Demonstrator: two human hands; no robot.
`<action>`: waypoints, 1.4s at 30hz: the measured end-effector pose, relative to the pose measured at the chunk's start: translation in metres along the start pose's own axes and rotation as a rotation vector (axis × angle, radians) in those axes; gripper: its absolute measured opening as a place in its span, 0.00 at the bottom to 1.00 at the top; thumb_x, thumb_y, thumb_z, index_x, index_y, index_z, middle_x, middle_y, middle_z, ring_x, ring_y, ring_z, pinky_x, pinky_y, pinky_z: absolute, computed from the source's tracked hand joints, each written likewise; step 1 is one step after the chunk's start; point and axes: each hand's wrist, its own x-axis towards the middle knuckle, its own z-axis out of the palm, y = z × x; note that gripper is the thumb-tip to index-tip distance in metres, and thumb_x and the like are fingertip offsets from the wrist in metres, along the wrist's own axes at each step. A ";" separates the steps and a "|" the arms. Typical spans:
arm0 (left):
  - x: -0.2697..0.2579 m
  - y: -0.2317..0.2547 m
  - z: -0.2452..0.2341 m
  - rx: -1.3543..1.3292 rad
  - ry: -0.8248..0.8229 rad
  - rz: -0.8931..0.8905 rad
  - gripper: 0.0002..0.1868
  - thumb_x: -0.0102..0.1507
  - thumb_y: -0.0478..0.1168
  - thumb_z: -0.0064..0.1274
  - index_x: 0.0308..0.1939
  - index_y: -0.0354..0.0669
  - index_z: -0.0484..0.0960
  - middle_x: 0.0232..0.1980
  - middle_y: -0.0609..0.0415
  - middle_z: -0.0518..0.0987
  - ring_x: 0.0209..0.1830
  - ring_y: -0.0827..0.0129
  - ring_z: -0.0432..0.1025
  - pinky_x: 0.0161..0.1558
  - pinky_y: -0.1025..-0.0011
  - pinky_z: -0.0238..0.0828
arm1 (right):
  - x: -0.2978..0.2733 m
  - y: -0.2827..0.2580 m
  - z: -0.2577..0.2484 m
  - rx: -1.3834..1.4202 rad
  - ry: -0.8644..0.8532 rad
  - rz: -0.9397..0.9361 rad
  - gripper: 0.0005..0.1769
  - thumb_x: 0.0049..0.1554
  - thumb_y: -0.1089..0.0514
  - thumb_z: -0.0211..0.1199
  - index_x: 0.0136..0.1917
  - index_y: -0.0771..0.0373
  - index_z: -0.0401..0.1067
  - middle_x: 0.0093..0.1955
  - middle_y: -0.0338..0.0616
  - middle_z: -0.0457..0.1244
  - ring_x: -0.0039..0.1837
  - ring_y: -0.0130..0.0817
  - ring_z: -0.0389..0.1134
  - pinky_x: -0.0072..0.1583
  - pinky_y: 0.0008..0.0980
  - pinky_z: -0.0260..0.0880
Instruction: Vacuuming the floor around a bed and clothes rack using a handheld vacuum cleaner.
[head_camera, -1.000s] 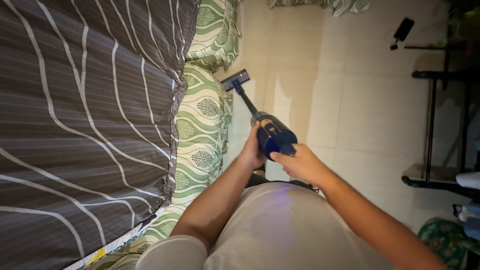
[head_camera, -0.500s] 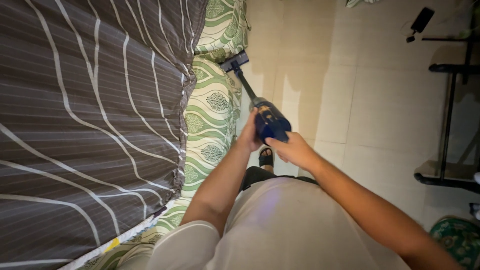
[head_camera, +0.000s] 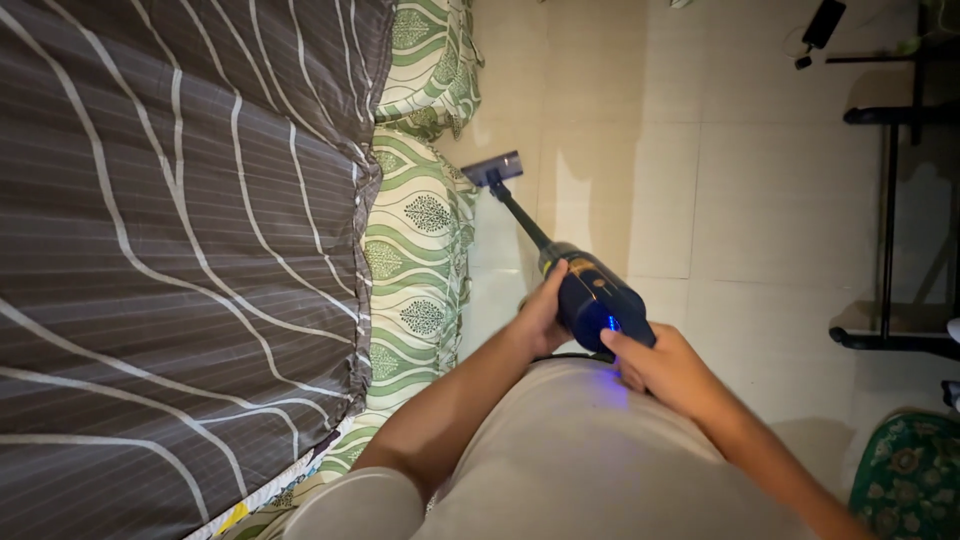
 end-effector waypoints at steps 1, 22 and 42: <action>-0.001 -0.001 0.003 -0.002 0.001 -0.002 0.34 0.65 0.70 0.40 0.64 0.53 0.75 0.60 0.55 0.80 0.59 0.65 0.75 0.60 0.57 0.71 | -0.002 -0.001 0.000 0.000 0.000 0.003 0.24 0.60 0.50 0.64 0.29 0.66 0.66 0.23 0.38 0.58 0.26 0.26 0.57 0.32 0.29 0.58; 0.054 -0.001 -0.024 -0.055 0.003 0.078 0.36 0.66 0.71 0.40 0.57 0.46 0.79 0.55 0.48 0.81 0.55 0.58 0.77 0.60 0.58 0.73 | 0.029 -0.005 -0.003 0.013 -0.045 -0.038 0.20 0.60 0.50 0.62 0.31 0.63 0.67 0.23 0.37 0.57 0.27 0.28 0.58 0.33 0.32 0.60; 0.077 -0.097 0.117 0.237 0.139 -0.015 0.35 0.63 0.68 0.45 0.64 0.52 0.70 0.58 0.49 0.79 0.56 0.56 0.77 0.53 0.43 0.75 | -0.069 0.049 -0.124 0.080 0.379 0.010 0.24 0.60 0.45 0.61 0.34 0.67 0.69 0.25 0.41 0.59 0.28 0.27 0.58 0.32 0.30 0.59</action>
